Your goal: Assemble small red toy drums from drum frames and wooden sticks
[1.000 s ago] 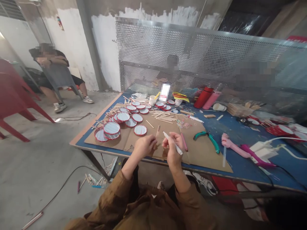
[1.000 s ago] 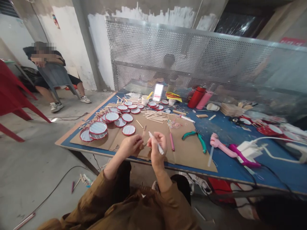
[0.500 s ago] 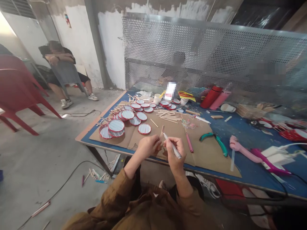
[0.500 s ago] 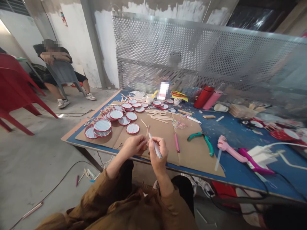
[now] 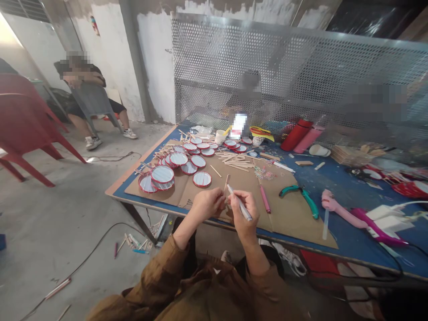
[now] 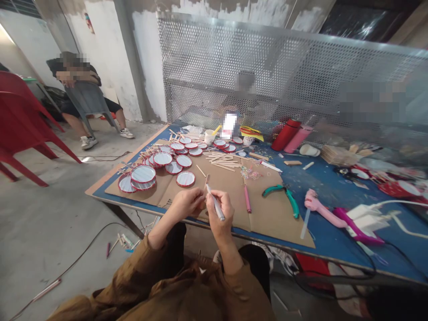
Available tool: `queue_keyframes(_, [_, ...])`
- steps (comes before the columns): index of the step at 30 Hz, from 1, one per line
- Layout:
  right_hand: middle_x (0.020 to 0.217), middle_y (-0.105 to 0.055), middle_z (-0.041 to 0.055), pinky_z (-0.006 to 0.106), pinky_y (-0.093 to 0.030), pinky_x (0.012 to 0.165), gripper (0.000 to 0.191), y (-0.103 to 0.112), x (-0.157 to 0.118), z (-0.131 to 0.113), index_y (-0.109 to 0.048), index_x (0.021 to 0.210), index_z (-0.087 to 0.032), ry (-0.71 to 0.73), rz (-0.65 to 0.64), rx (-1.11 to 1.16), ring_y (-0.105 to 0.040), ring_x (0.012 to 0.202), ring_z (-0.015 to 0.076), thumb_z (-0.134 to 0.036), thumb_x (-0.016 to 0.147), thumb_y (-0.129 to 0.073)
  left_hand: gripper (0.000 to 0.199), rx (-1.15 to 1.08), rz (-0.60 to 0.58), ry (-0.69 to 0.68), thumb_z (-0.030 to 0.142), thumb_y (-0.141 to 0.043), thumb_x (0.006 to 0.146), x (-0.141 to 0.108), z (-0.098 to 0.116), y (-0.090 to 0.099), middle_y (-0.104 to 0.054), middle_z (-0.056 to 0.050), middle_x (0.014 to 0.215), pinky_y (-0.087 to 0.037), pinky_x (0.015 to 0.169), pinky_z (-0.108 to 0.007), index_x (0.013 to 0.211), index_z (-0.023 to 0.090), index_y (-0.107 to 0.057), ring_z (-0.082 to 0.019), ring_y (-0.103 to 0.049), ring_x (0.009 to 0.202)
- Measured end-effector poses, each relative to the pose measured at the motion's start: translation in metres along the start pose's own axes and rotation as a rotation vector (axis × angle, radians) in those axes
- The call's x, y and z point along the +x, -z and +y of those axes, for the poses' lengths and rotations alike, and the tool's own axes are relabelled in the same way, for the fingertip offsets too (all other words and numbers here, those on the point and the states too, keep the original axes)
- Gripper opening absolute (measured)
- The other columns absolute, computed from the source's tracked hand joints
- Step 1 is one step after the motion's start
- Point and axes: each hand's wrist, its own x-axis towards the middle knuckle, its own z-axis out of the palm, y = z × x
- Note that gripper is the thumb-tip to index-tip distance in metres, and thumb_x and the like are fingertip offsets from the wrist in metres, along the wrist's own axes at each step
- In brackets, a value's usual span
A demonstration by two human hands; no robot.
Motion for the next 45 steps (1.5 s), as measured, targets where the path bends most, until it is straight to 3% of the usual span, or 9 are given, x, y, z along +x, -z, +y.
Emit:
queue_keyframes(17, [0.078, -0.069, 0.0036, 0.026, -0.053, 0.056, 0.022, -0.0014, -0.0008, 0.0067, -0.060, 0.092, -0.019, -0.082, -0.019, 0.026, -0.066, 0.067, 0.0161, -0.040, 0.083, -0.059, 0.024, -0.041, 0.014, 0.000, 0.034, -0.042, 0.089, 0.0010, -0.0012, -0.0016, -0.064, -0.002, 0.071, -0.028, 0.057, -0.023, 0.079, 0.020, -0.059, -0.014, -0.053, 0.064])
queue_keyframes(20, [0.080, -0.069, 0.0045, 0.026, -0.053, 0.057, 0.023, -0.0017, -0.0010, 0.0063, -0.059, 0.092, -0.018, -0.095, 0.022, 0.031, -0.066, 0.070, 0.0166, -0.040, 0.083, -0.059, 0.022, -0.029, 0.006, 0.009, 0.033, -0.044, 0.089, 0.0011, -0.0005, -0.0005, -0.064, -0.002, 0.071, -0.027, 0.056, -0.023, 0.079, 0.020, -0.059, -0.014, -0.054, 0.064])
queue_keyframes(27, [0.066, -0.064, -0.0003, 0.023, -0.050, 0.049, 0.020, -0.0001, 0.0022, -0.0007, -0.058, 0.084, -0.017, -0.112, 0.133, 0.116, -0.061, 0.053, 0.0121, -0.037, 0.085, -0.057, 0.022, -0.041, -0.001, 0.017, 0.032, -0.044, 0.089, 0.0007, 0.0018, 0.0020, -0.064, -0.001, 0.072, -0.028, 0.057, -0.023, 0.078, 0.020, -0.058, -0.013, -0.053, 0.063])
queue_keyframes(33, [0.068, -0.066, 0.0004, 0.026, -0.053, 0.057, 0.015, 0.0006, -0.0002, -0.0012, -0.059, 0.086, -0.018, -0.014, 0.056, 0.083, -0.062, 0.058, 0.0130, -0.034, 0.084, -0.058, 0.023, -0.028, 0.000, 0.014, 0.034, -0.043, 0.089, 0.0010, -0.0003, -0.0001, -0.064, -0.001, 0.073, -0.027, 0.057, -0.022, 0.079, 0.020, -0.059, -0.013, -0.054, 0.064])
queue_keyframes(45, [0.076, -0.069, 0.0035, 0.029, -0.054, 0.061, 0.021, -0.0001, -0.0012, 0.0018, -0.063, 0.090, -0.018, -0.041, 0.027, 0.024, -0.065, 0.063, 0.0152, -0.038, 0.084, -0.059, 0.024, -0.011, -0.012, 0.013, 0.035, -0.043, 0.090, 0.0004, -0.0003, 0.0002, -0.065, -0.002, 0.074, -0.027, 0.057, -0.023, 0.080, 0.020, -0.060, -0.014, -0.055, 0.066])
